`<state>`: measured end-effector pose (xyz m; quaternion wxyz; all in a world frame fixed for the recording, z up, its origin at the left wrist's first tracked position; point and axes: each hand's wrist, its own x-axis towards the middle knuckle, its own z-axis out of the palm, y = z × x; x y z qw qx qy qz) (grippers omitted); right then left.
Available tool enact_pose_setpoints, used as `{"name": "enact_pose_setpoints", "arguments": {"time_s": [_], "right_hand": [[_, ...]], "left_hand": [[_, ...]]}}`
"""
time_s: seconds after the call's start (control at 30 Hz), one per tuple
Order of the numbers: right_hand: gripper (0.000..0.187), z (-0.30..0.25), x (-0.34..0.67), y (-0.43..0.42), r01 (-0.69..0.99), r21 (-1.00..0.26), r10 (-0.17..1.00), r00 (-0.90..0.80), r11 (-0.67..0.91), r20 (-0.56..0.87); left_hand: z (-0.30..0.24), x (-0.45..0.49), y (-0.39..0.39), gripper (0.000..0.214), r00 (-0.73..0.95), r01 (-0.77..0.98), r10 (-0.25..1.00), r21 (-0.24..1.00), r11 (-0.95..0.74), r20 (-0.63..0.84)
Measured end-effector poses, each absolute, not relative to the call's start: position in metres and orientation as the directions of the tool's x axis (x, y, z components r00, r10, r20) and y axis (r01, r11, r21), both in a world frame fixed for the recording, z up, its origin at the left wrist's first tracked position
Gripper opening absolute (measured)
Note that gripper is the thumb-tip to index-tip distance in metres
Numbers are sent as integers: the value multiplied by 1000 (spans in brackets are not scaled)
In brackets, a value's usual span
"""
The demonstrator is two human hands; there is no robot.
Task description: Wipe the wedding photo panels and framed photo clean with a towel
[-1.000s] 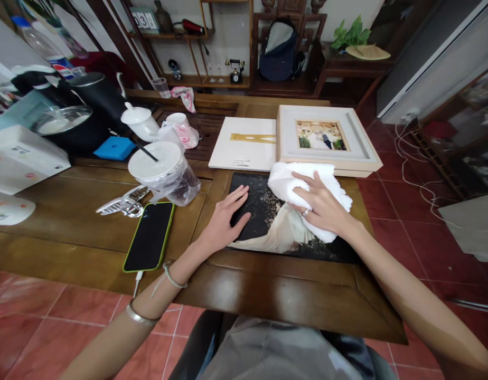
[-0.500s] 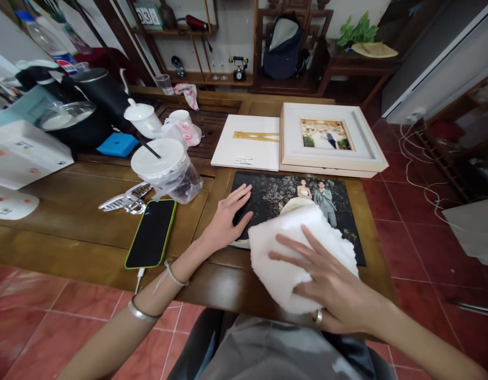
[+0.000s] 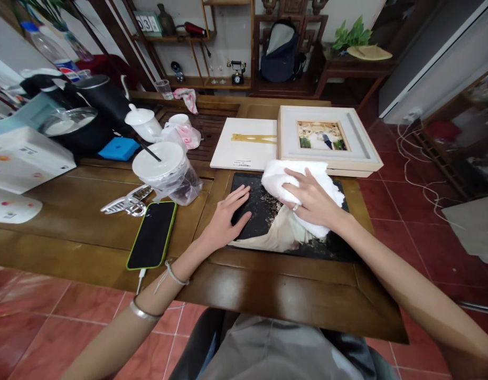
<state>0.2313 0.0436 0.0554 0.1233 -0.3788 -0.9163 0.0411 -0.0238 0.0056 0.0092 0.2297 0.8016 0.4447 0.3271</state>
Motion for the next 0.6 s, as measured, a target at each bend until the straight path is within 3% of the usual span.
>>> {"name": "enact_pose_setpoints", "arguments": {"time_s": [0.13, 0.23, 0.47, 0.6], "right_hand": [[42, 57, 219, 26, 660, -135, 674, -725, 739, 145], [46, 61, 211, -6, 590, -193, 613, -784, 784, 94], [39, 67, 220, -74, 436, -397, 508, -856, 808, 92], [31, 73, 241, -63, 517, -384, 574, -818, 765, 44]], "left_hand": [[9, -24, 6, 43, 389, 573, 869, 659, -488, 305], [9, -25, 6, 45, 399, 570, 868, 662, -487, 296], [8, -26, 6, 46, 414, 552, 854, 660, -511, 315], [9, -25, 6, 44, 401, 558, 861, 661, -501, 313]]}}
